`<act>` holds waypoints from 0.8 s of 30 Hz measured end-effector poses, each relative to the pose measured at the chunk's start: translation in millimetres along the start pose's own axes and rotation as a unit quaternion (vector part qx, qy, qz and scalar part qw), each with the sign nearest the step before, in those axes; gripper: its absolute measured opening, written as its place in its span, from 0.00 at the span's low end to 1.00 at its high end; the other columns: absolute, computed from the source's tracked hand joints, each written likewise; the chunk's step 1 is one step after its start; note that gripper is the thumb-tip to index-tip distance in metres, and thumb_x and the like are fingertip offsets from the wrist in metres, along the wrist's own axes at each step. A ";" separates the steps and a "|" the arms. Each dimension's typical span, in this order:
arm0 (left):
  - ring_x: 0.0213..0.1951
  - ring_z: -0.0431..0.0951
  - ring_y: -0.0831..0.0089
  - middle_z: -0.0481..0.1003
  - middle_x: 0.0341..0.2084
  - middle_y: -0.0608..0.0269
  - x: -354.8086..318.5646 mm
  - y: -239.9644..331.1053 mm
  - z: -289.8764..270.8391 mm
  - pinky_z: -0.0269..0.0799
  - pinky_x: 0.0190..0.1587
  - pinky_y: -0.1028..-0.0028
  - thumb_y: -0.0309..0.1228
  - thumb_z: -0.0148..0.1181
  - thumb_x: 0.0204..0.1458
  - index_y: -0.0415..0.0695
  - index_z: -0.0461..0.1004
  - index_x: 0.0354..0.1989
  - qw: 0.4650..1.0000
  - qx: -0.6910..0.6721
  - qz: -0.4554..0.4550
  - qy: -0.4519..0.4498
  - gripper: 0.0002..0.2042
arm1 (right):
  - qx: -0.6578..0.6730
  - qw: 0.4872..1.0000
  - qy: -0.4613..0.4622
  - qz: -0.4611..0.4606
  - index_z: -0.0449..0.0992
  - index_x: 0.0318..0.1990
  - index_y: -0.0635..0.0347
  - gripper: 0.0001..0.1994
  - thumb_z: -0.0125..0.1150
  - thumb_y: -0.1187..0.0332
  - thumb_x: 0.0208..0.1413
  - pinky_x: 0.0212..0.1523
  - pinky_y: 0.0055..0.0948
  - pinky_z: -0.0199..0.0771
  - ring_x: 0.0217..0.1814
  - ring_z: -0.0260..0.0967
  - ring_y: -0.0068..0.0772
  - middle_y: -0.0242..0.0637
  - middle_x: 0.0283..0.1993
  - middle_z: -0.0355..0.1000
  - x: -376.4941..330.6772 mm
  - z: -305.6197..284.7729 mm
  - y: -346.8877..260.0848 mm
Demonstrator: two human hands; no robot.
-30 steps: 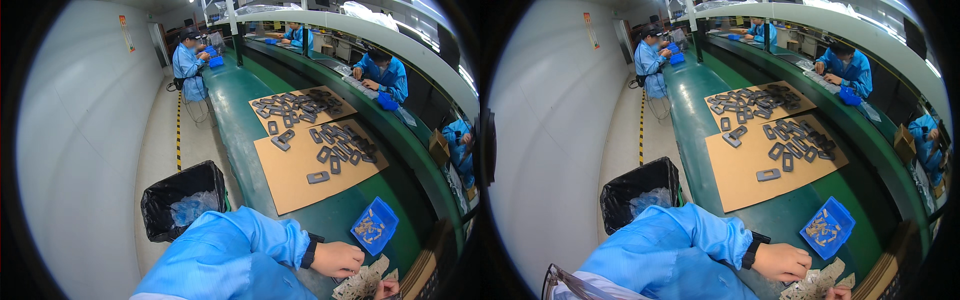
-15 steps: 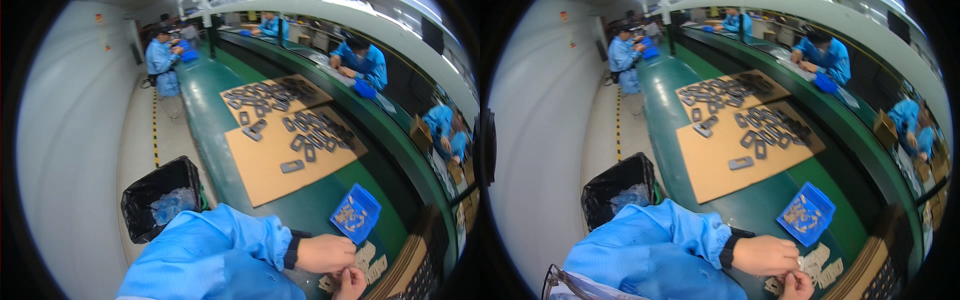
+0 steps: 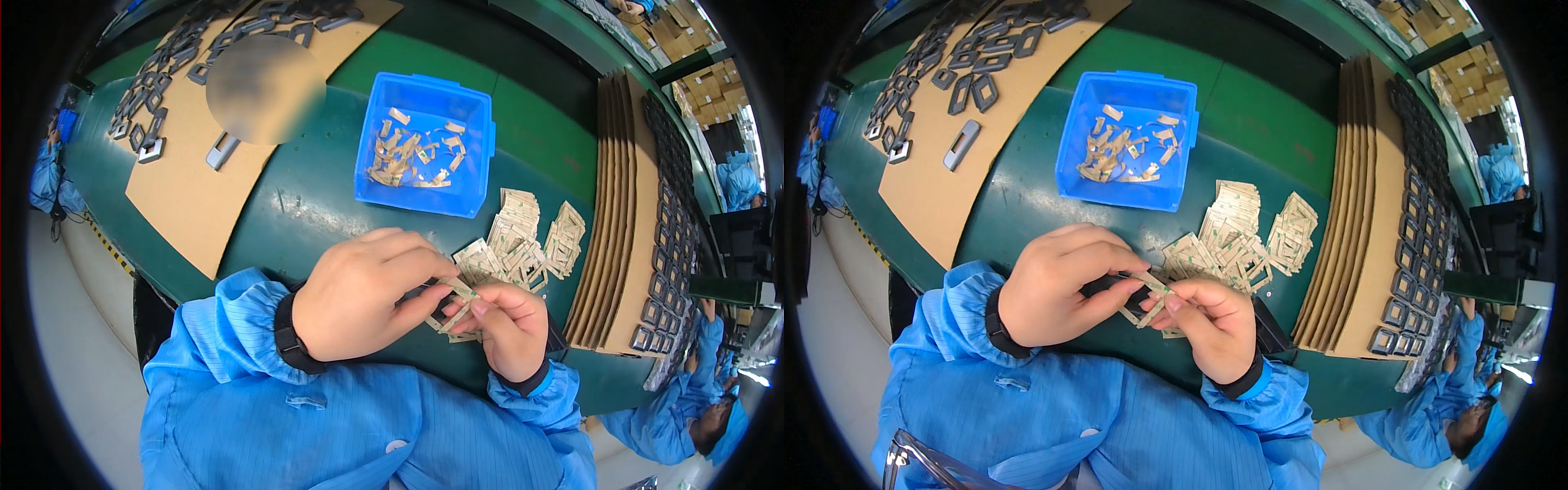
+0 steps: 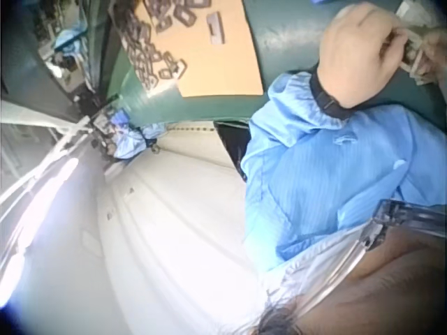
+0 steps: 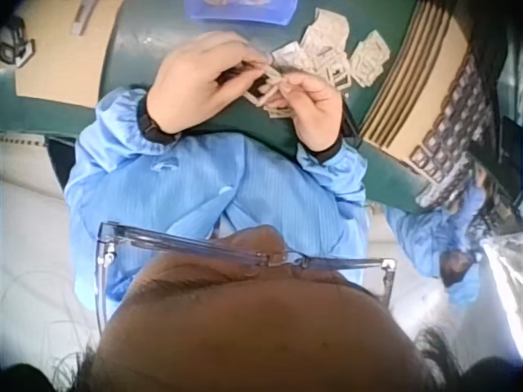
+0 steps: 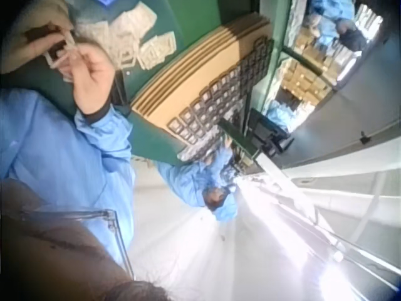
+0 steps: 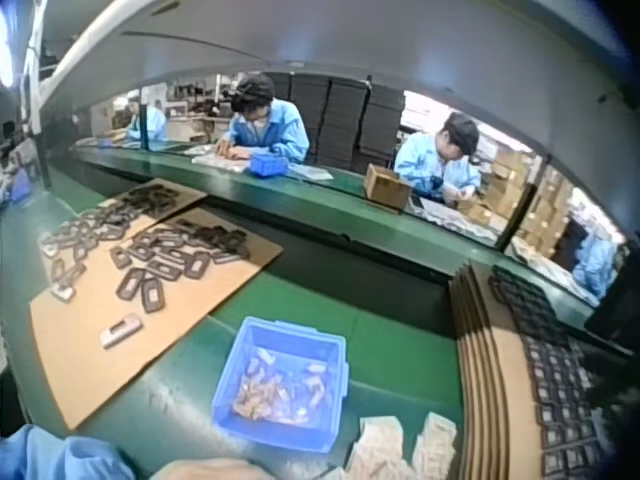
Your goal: Manually assemble small plastic components and sort them into bins or boxes on a factory line.
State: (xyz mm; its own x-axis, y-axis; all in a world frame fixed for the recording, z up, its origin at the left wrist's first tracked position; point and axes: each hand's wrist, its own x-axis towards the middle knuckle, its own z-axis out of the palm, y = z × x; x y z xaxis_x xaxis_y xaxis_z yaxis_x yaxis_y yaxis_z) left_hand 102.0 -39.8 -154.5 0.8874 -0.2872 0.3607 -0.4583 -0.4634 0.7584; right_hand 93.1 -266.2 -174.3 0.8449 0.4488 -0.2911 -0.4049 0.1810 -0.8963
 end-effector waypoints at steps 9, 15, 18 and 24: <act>0.32 0.80 0.71 0.78 0.33 0.65 -8.8 -3.2 7.8 0.75 0.27 0.75 0.27 0.71 0.39 0.42 0.81 0.40 0.982 0.127 0.143 -0.002 0.16 | -0.161 0.983 0.037 -0.082 0.78 0.41 0.70 0.05 0.56 0.80 0.61 0.38 0.23 0.80 0.36 0.79 0.26 0.40 0.34 0.79 -5.3 13.1 -3.0; 0.31 0.80 0.73 0.78 0.32 0.66 -14.3 -3.5 11.0 0.75 0.25 0.75 0.28 0.70 0.40 0.40 0.79 0.39 0.970 0.162 0.180 -0.022 0.15 | -0.327 0.929 0.049 -0.167 0.78 0.36 0.66 0.03 0.62 0.81 0.54 0.31 0.24 0.74 0.30 0.76 0.29 0.41 0.30 0.77 -4.2 12.5 2.6; 0.30 0.79 0.72 0.78 0.31 0.66 -13.2 -2.3 8.0 0.75 0.25 0.74 0.28 0.69 0.41 0.40 0.79 0.39 0.966 0.175 0.181 -0.056 0.15 | -0.394 0.893 0.036 -0.214 0.76 0.34 0.64 0.04 0.62 0.81 0.52 0.29 0.27 0.71 0.27 0.73 0.34 0.41 0.28 0.74 -0.3 15.1 -4.5; 0.29 0.78 0.69 0.77 0.29 0.66 -11.5 0.2 4.8 0.74 0.26 0.73 0.25 0.68 0.42 0.41 0.78 0.36 0.969 0.145 0.177 -0.090 0.11 | -0.389 0.904 0.007 -0.175 0.74 0.33 0.64 0.03 0.59 0.81 0.54 0.30 0.26 0.70 0.27 0.71 0.33 0.39 0.27 0.70 -3.4 12.6 -7.7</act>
State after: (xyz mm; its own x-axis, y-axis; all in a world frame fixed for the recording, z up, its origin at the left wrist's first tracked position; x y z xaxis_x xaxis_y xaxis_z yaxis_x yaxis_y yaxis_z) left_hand 91.5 -40.6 -161.1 0.6600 -0.6011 0.4506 -0.7512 -0.5177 0.4095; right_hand 89.0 -258.1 -162.2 0.8803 0.4711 0.0561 0.2519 -0.3639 -0.8967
